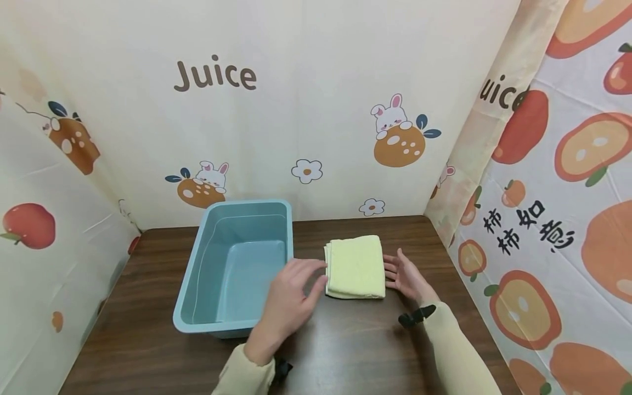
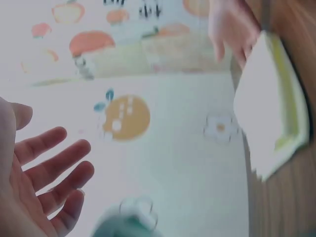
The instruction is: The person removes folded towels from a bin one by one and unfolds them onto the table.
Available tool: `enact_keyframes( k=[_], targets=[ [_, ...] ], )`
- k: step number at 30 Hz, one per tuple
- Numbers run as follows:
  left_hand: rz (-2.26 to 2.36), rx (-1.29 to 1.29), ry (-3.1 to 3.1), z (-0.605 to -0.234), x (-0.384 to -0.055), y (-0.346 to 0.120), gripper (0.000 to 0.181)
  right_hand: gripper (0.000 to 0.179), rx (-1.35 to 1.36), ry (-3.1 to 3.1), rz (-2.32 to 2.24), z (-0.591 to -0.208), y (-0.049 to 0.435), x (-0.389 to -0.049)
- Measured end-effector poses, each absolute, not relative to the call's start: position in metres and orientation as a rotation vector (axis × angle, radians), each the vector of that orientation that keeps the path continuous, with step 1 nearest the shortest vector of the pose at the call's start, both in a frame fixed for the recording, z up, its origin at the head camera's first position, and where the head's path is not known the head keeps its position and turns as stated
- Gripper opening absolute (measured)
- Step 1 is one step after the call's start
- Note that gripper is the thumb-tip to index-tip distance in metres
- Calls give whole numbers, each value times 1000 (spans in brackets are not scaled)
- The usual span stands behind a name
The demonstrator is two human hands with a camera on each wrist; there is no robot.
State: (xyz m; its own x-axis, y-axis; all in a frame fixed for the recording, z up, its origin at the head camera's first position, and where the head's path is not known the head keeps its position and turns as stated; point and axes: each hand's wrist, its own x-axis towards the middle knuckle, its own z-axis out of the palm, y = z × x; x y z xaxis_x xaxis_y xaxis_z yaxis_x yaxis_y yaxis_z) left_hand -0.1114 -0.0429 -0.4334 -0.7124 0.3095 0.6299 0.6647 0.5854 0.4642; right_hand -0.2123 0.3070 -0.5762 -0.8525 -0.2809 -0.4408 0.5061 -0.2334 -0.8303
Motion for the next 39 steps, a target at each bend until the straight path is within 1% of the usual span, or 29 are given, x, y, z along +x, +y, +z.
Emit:
enact_keyframes(
  k=[5,8,11,15,18,22,26,32,39],
  targets=[
    [-1118,-873,-2390,-447,-111,-8,28,91,311,1603,-2086,-576,305,-199],
    [-1296,-858,-2477,-465,-114,8,29,87,356,1632,-2071,-576,303,-193],
    [-1469,-739,-2564,-486,-118,19,31,77,405,1680,-2053,-575,298,-189],
    [-1681,-500,-2598,-512,-125,26,30,66,460,1818,-2006,-577,290,-183],
    [-1807,-329,-2576,-529,-132,28,33,64,508,1900,-1978,-581,283,-178],
    [-1853,-130,-2591,-547,-138,28,40,64,534,1964,-1945,-587,277,-175],
    [-1871,29,-2636,-558,-142,28,40,61,558,2039,-1918,-589,275,-177],
    [-2062,154,-2596,-566,-146,26,40,59,592,2135,-1913,-590,273,-183],
    [-2338,214,-2442,-575,-148,21,51,50,561,2462,-1796,-583,262,-184]
  ],
)
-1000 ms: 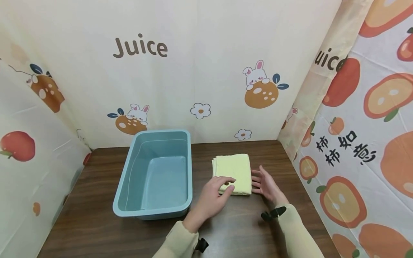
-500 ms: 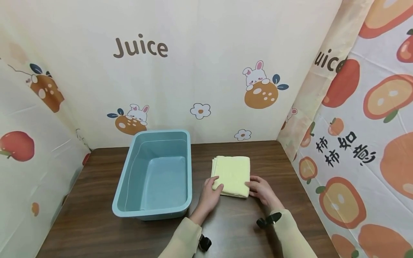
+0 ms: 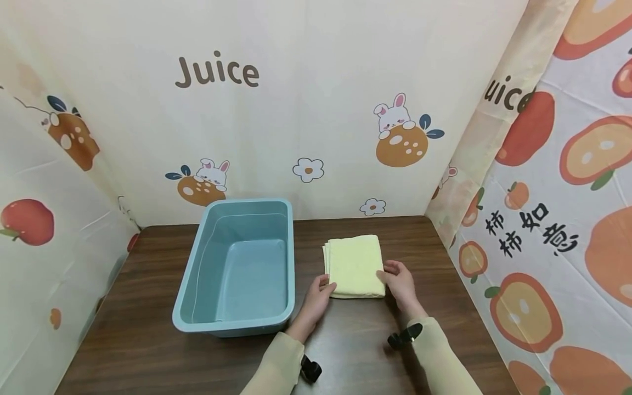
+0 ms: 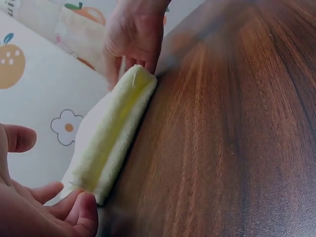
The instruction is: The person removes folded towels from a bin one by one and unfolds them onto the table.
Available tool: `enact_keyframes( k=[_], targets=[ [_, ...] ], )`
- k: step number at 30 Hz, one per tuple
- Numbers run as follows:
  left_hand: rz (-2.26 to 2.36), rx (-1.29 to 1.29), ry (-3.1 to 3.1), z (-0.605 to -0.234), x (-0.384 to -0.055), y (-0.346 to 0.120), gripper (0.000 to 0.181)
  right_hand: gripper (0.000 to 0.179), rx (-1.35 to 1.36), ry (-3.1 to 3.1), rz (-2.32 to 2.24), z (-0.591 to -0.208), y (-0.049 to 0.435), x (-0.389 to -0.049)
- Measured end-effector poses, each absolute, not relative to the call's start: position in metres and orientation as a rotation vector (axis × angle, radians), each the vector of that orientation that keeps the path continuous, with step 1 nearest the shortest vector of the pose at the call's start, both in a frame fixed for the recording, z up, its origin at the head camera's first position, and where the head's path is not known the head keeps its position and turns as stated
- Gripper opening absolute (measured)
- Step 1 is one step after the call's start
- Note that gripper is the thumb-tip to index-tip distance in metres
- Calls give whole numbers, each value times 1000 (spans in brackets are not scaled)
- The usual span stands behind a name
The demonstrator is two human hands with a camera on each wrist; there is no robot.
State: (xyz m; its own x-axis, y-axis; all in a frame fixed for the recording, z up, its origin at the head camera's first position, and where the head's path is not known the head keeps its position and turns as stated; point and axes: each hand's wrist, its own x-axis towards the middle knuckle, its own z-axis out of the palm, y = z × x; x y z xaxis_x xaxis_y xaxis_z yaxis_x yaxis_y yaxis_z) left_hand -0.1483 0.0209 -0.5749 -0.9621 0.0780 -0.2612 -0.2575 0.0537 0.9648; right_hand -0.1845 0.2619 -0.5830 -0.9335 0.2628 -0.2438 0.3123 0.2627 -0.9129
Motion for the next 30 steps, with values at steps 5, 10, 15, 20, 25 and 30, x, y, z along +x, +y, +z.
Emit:
enact_keyframes(
  k=[5,10,15,20,25,30],
  targets=[
    [2052,-219,2033,-576,-149,18,53,50,397,2762,-1648,-575,245,-182],
    [2074,-264,1995,-576,-150,17,53,50,59,2930,-1531,-573,226,-178],
    [2075,-277,1966,-576,-152,17,52,55,-229,2973,-1416,-580,206,-173],
    [2086,-282,1961,-576,-152,16,53,63,-434,2994,-1240,-590,191,-173],
    [2095,-272,1941,-575,-149,15,54,59,-513,3040,-1101,-595,182,-171],
    [2101,-268,1943,-576,-150,14,54,26,-470,3086,-1165,-593,179,-169]
  ],
)
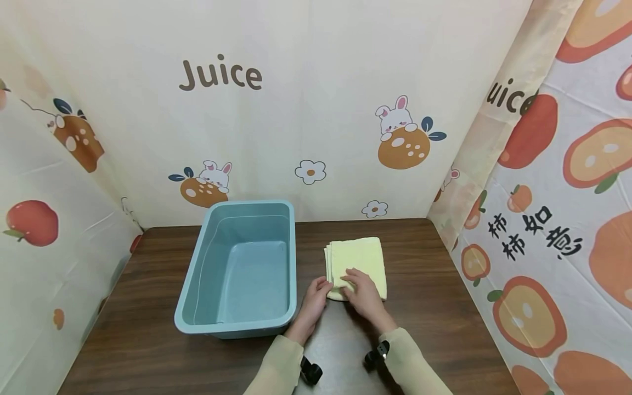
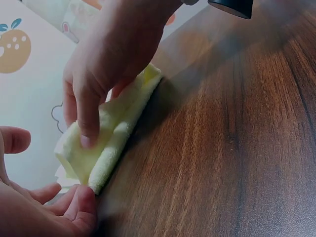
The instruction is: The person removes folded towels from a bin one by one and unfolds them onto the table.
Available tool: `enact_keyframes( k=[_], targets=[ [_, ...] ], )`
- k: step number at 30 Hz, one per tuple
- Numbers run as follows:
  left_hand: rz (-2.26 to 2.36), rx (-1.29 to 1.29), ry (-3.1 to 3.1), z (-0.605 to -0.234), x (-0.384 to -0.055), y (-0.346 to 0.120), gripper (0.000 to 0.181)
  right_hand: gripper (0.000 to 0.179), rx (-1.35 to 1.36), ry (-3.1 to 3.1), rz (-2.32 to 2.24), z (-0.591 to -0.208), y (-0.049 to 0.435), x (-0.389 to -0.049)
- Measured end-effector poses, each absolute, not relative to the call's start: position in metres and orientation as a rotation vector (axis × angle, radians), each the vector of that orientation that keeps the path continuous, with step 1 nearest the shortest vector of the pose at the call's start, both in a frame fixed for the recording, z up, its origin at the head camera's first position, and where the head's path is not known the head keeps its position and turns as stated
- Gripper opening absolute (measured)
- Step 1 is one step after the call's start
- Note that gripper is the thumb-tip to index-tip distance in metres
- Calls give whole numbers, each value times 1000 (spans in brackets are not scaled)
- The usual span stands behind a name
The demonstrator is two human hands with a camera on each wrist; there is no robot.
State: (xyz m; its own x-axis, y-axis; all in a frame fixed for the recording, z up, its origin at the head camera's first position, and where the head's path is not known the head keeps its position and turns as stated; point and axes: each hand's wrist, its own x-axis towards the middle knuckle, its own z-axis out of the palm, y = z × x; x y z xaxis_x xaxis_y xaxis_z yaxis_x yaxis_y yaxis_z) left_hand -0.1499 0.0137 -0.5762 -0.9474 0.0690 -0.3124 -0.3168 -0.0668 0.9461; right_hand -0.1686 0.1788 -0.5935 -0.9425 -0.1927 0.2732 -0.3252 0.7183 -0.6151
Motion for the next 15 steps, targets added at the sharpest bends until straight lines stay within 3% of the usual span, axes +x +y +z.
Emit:
enact_keyframes(
  k=[9,15],
  targets=[
    [2086,-278,1953,-565,-148,12,55,19,147,-2571,1254,-589,184,-171],
    [2087,-271,1938,-577,-151,13,60,12,-17,-2481,1342,-579,197,-175]
  ],
)
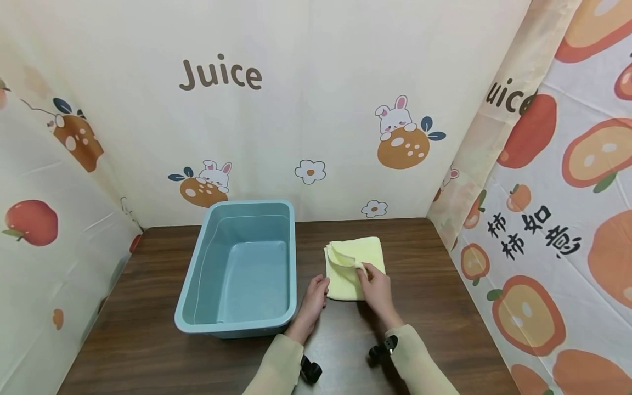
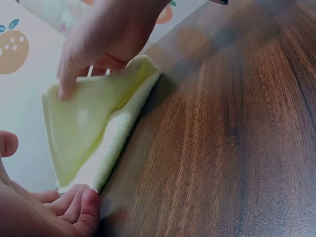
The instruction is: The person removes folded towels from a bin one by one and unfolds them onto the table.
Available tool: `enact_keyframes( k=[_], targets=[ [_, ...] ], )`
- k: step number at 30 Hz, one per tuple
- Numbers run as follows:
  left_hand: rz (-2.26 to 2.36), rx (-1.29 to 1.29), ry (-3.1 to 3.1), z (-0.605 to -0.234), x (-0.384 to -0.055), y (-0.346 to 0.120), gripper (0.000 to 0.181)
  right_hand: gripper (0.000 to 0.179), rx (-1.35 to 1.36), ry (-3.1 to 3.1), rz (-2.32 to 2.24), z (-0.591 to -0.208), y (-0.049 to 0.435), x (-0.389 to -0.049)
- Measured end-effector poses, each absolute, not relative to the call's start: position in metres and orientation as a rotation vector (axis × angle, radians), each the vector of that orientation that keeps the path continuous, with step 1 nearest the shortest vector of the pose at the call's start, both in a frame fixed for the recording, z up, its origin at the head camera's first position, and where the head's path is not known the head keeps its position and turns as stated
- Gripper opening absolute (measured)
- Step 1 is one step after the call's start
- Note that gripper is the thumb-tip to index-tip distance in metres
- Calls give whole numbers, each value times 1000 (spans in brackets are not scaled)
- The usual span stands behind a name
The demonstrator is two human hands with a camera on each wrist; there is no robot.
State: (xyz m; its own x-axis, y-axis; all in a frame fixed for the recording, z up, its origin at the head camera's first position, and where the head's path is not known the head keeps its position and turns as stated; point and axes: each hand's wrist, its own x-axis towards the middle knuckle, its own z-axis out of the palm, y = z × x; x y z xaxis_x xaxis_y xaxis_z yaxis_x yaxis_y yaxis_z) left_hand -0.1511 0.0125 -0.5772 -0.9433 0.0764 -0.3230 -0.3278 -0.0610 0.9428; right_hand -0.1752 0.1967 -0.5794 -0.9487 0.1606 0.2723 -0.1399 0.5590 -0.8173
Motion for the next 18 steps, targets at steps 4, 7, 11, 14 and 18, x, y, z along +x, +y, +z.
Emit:
enact_keyframes(
  k=[4,7,11,14,18],
  targets=[
    [2070,-250,1920,-578,-152,11,66,14,-130,-2403,1376,-572,207,-178],
    [2051,-237,1920,-578,-152,10,69,18,-267,-2351,1448,-568,217,-181],
    [2040,-230,1918,-578,-152,9,68,25,-435,-2233,1638,-561,230,-183],
    [2037,-241,1924,-577,-153,9,70,32,-506,-2138,1779,-558,240,-184],
    [2029,-252,1940,-576,-151,10,72,37,-579,-2064,1869,-555,253,-184]
  ],
)
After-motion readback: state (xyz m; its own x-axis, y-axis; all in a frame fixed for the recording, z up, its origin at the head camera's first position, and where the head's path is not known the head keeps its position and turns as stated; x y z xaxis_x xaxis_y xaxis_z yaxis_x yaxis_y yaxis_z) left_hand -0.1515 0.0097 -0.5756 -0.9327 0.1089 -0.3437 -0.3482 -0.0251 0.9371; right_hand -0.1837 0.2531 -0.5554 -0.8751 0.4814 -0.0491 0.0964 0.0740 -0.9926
